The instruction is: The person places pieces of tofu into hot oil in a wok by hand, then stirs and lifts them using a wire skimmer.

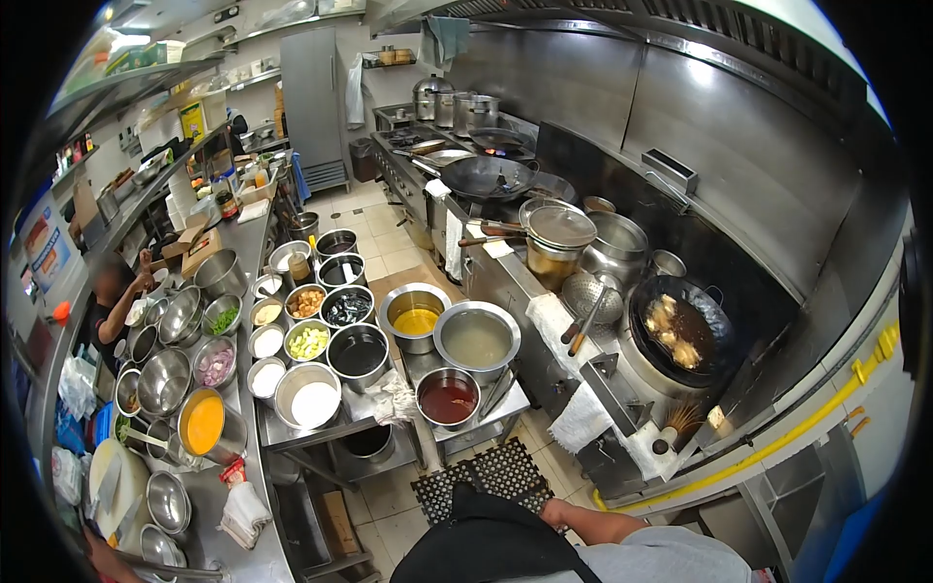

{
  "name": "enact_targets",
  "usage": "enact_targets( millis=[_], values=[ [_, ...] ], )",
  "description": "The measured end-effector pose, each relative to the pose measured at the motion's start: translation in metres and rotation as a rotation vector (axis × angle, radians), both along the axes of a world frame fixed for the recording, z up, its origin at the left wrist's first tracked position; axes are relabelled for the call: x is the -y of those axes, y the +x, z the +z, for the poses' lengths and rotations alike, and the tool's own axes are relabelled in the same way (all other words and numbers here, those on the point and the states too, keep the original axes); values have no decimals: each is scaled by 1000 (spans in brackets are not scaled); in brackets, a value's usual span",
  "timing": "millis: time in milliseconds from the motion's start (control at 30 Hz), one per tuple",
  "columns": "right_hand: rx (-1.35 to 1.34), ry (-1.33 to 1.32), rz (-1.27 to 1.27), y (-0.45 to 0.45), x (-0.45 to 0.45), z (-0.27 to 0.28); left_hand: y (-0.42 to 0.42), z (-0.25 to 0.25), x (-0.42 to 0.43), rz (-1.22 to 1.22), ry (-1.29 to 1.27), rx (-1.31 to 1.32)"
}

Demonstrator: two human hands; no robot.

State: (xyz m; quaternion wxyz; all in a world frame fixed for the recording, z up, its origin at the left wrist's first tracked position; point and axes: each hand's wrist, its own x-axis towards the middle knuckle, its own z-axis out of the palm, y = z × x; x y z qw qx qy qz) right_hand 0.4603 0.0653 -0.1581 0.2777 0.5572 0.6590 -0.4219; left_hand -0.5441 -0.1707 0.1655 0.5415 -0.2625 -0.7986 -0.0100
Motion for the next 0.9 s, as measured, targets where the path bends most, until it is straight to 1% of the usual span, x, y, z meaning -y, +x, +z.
enact_targets(
  millis=[33, 133, 267, 333, 400, 433, 467, 533, 567, 633, 733, 767, 833, 900],
  values=[
    [26, -68, -123, -6, -1, 14, 0, 0, 1, 26, 6, 29],
    [53, -128, -138, -3, -2, 0, 4, 4, 3, -23, -13, -85],
    [25, -91, -57, 1, -1, -9, -6, 1, 5, 101, -15, 122],
    [4, -127, -149, 1, 1, -9, -7, 0, 6, 133, -14, 175],
    [-39, -124, -183, -4, 3, 5, 3, 4, 5, -14, -16, -19],
    [-83, -121, -219, -7, 4, 14, 8, 6, 4, -13, -16, -19],
    [-83, -121, -218, -6, 3, 11, 15, 7, 1, -24, 0, -6],
    [-58, -92, -75, -3, 1, 3, 23, 9, -3, -34, 16, 7],
    [-58, -92, -75, -4, 1, 5, 26, 10, -4, -41, 20, -12],
    [-33, -116, -263, -10, 1, 24, 26, 10, -4, -48, 25, -31],
    [-48, -89, -325, -15, 1, 40, 24, 8, -4, -29, 15, -28],
    [-47, -88, -324, -17, 1, 44, 25, 7, -4, -12, 24, 32],
    [-27, -121, -422, -19, 1, 49, 26, 7, -4, 7, 33, 94],
    [-32, -120, -395, -19, 0, 52, 25, 7, -2, -8, 33, 94]
  ],
)
